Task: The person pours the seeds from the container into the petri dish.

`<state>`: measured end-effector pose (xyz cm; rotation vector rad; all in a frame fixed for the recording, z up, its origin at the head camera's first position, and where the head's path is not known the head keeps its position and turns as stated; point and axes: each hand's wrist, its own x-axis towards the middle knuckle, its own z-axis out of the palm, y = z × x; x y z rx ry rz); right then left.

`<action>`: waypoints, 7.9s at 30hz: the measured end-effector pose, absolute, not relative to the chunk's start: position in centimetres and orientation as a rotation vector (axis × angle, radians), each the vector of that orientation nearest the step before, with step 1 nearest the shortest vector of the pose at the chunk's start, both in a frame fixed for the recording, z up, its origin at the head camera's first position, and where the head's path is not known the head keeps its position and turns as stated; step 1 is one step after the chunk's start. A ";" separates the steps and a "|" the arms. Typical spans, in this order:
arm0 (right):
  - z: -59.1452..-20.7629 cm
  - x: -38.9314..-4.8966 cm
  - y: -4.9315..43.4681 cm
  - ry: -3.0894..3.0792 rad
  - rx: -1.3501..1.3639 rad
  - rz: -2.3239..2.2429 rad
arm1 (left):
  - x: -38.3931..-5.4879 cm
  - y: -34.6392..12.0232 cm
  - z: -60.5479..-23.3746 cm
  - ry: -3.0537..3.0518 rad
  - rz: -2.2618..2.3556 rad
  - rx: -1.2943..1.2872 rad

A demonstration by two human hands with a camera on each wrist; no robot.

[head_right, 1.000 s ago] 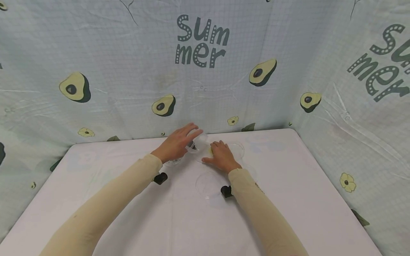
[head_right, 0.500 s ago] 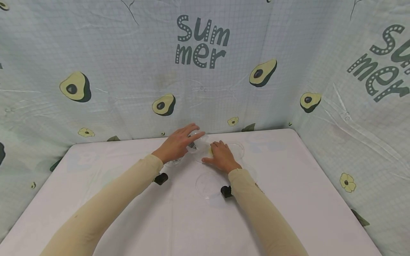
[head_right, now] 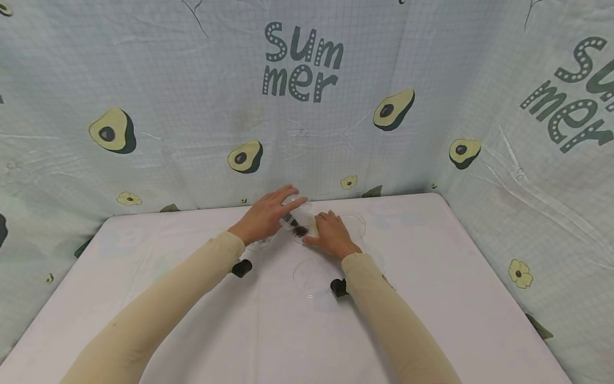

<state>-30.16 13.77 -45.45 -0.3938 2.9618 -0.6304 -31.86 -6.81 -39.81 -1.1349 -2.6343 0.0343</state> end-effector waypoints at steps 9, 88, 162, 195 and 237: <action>-45.5 -30.2 13.7 2.978 -0.404 -0.602 | -32.0 -7.2 -39.8 -2.641 -0.008 -1.121; -43.6 -27.6 13.2 2.978 -0.531 -0.662 | -29.0 -15.6 -38.5 -2.872 -0.487 -0.807; -44.3 -22.7 14.3 2.905 -0.711 -0.660 | -26.8 -23.2 -42.1 -3.015 -0.680 -0.401; -45.0 -21.3 15.0 2.857 -0.834 -0.607 | -27.3 -25.3 -44.7 -2.999 -1.086 -0.275; -44.1 -23.3 13.5 2.950 -0.836 -0.591 | -28.4 -25.5 -45.2 -3.015 -1.180 -0.264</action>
